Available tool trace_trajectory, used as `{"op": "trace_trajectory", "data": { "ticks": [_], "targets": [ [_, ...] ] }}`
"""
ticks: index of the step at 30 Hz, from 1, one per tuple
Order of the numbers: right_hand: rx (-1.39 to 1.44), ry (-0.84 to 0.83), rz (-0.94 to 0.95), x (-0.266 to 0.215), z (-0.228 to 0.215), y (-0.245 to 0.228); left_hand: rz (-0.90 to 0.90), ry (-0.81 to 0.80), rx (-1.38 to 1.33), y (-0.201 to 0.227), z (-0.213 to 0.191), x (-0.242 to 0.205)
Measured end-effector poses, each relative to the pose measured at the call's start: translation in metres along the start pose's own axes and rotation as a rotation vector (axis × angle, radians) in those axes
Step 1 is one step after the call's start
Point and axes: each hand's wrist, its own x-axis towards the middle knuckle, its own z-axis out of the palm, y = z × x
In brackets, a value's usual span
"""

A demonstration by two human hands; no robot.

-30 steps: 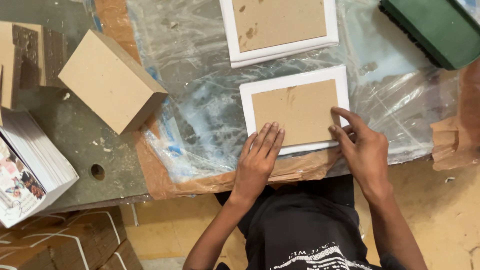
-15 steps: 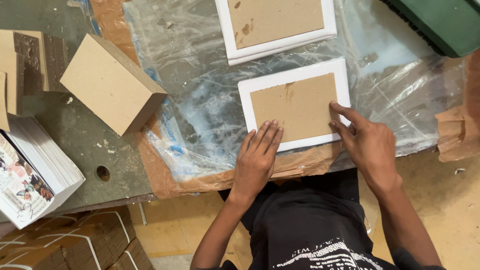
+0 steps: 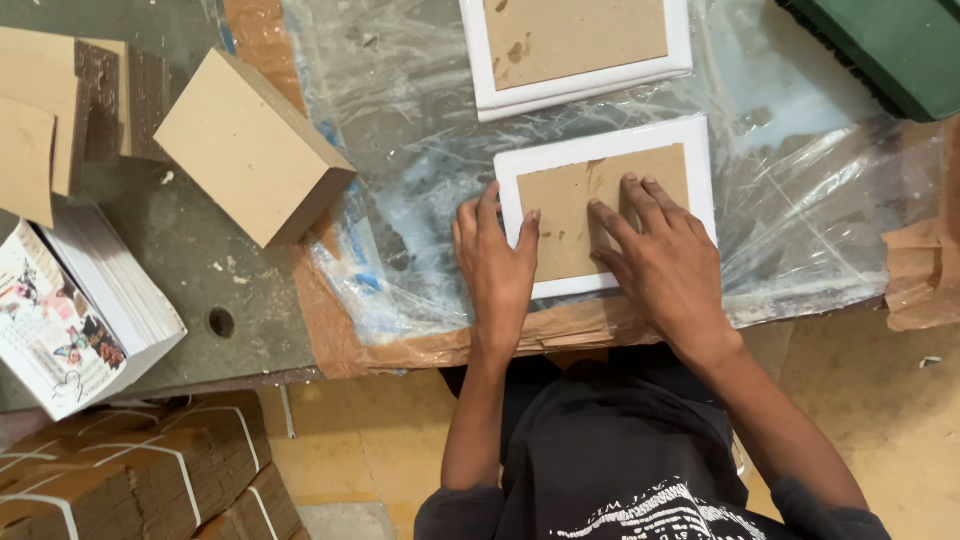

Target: The person places a brown cardboard cover onto a white book block, presses the edges, and flips the assembly. They repeat this process for multiple units, stacking the finished books on the table. A green brush is used to smooth the surface of each assembled book.

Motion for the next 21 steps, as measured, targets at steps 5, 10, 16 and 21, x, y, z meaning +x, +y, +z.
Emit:
{"op": "trace_trajectory", "data": {
  "ticks": [5,10,16,21],
  "targets": [
    [0.019,-0.009,0.003,0.001,0.002,0.002,-0.09,0.002,-0.178,-0.002,0.002,-0.002],
    [0.019,0.012,-0.006,-0.001,0.005,0.003,-0.125,-0.003,-0.266,-0.006,0.006,-0.009],
    [0.023,0.013,-0.005,-0.002,0.005,0.004,0.142,0.093,-0.033,-0.005,0.002,-0.003],
    [0.008,-0.005,0.004,-0.002,0.005,0.004,0.247,0.025,0.092,-0.006,-0.006,0.026]
  ]
}}
